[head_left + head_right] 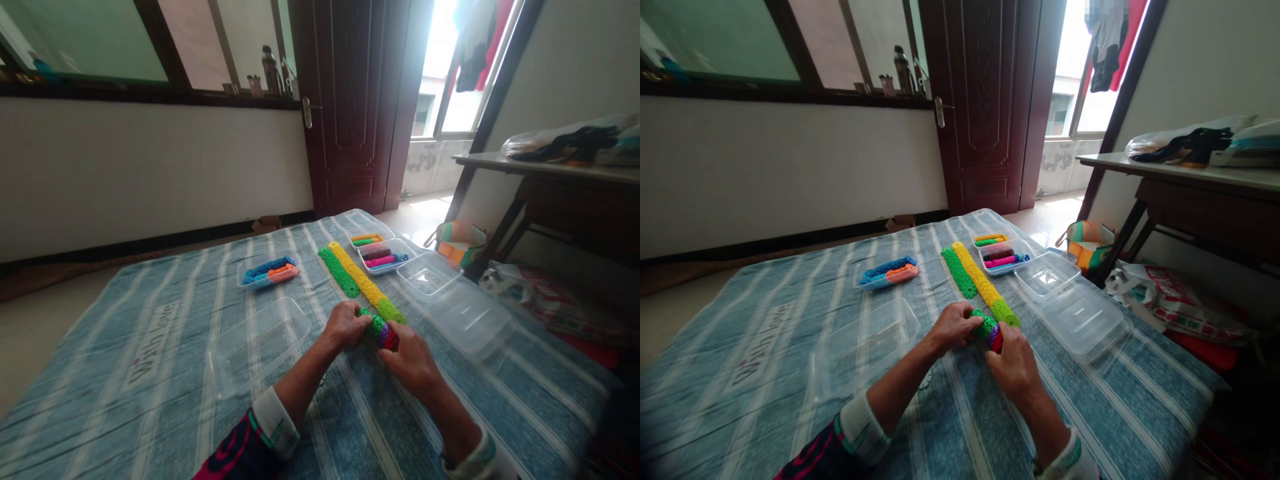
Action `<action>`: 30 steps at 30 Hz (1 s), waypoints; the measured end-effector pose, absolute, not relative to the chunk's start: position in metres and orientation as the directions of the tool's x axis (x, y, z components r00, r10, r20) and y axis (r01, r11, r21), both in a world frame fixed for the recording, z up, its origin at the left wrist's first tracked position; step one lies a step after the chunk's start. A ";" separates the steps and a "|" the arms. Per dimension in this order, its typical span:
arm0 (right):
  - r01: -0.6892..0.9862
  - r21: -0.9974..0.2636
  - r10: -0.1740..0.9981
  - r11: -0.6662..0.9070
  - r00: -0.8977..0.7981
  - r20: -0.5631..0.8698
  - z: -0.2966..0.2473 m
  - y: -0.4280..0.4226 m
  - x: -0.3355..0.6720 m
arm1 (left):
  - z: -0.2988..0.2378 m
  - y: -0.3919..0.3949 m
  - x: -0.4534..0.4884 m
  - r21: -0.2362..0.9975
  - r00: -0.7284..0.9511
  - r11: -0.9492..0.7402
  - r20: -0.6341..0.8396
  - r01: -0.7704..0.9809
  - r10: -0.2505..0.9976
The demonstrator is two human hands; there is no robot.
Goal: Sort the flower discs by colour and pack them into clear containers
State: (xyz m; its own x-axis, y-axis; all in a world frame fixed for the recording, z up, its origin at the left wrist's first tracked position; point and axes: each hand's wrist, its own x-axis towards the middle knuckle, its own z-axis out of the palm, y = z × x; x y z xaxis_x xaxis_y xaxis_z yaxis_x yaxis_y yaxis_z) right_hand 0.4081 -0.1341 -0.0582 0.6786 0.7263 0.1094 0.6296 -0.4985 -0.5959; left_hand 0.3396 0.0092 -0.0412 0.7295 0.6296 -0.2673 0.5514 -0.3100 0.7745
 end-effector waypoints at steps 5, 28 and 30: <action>0.613 -0.614 0.725 -0.497 0.682 0.094 -0.052 -0.132 0.408 | -0.044 0.004 0.335 0.827 0.718 -0.266 -0.217 0.495 0.661; 0.869 -0.492 0.925 -0.049 0.225 0.305 0.014 -0.073 0.348 | 0.003 -0.010 0.210 0.832 0.236 -0.263 0.164 0.489 0.958; 0.878 -0.479 0.959 0.021 0.117 0.258 0.019 -0.050 0.338 | 0.005 -0.001 0.192 0.812 0.176 -0.210 0.134 0.544 0.975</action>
State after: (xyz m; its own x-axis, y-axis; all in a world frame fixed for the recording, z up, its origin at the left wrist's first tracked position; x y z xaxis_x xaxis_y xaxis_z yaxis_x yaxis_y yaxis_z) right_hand 0.3382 -0.0503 0.0193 0.1172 0.9590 0.2579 0.8776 0.0215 -0.4789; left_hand 0.1918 -0.0008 0.0050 0.1759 0.9752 0.1341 0.5443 -0.2099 0.8122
